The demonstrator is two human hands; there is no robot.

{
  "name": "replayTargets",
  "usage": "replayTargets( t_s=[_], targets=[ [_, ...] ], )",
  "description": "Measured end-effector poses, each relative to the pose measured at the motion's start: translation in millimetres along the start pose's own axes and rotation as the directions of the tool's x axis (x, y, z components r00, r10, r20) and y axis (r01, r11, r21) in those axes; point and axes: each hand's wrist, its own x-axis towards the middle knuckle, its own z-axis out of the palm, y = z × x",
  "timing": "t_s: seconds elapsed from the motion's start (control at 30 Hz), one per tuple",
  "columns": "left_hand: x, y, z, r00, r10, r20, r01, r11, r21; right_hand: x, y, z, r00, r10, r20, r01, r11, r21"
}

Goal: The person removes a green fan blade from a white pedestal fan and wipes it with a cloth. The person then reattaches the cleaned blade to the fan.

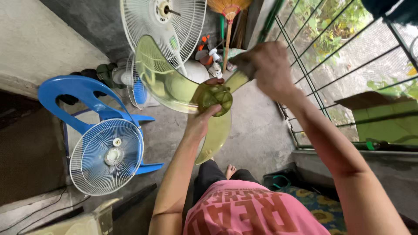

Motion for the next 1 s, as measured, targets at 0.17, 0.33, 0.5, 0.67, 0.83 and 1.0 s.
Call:
replayTargets(
  t_s=[0.17, 0.33, 0.5, 0.67, 0.83, 1.0],
  targets=[
    [31.9, 25.7, -18.5, 0.999, 0.046, 0.004, -0.046, 0.997, 0.069, -12.0, 63.4, 39.2, 0.661, 0.706, 0.256, -0.580, 0.264, 0.770],
    [83.4, 45.0, -47.8, 0.995, 0.062, -0.079, -0.065, 0.997, -0.042, 0.3, 68.8, 63.3, 0.591, 0.729, 0.346, -0.235, -0.254, 0.938],
    [127.2, 47.1, -68.6, 0.998, 0.056, -0.035, -0.063, 0.964, -0.259, 33.8, 36.4, 97.6, 0.678, 0.558, 0.478, 0.001, -0.651, 0.759],
    [138.5, 30.9, -69.5, 1.000, -0.004, 0.014, 0.007, 0.984, -0.179, 77.6, 13.3, 135.5, 0.634, 0.669, 0.388, 0.035, -0.526, 0.850],
    [138.3, 30.7, -76.0, 0.989, 0.140, 0.045, -0.141, 0.990, 0.019, 130.4, 44.2, 124.9, 0.648, 0.680, 0.342, 0.059, -0.492, 0.868],
    [146.7, 17.4, -66.8, 0.981, 0.191, -0.043, -0.192, 0.981, -0.006, 146.1, 93.7, 118.6, 0.683, 0.681, 0.264, 0.093, -0.439, 0.894]
  ],
)
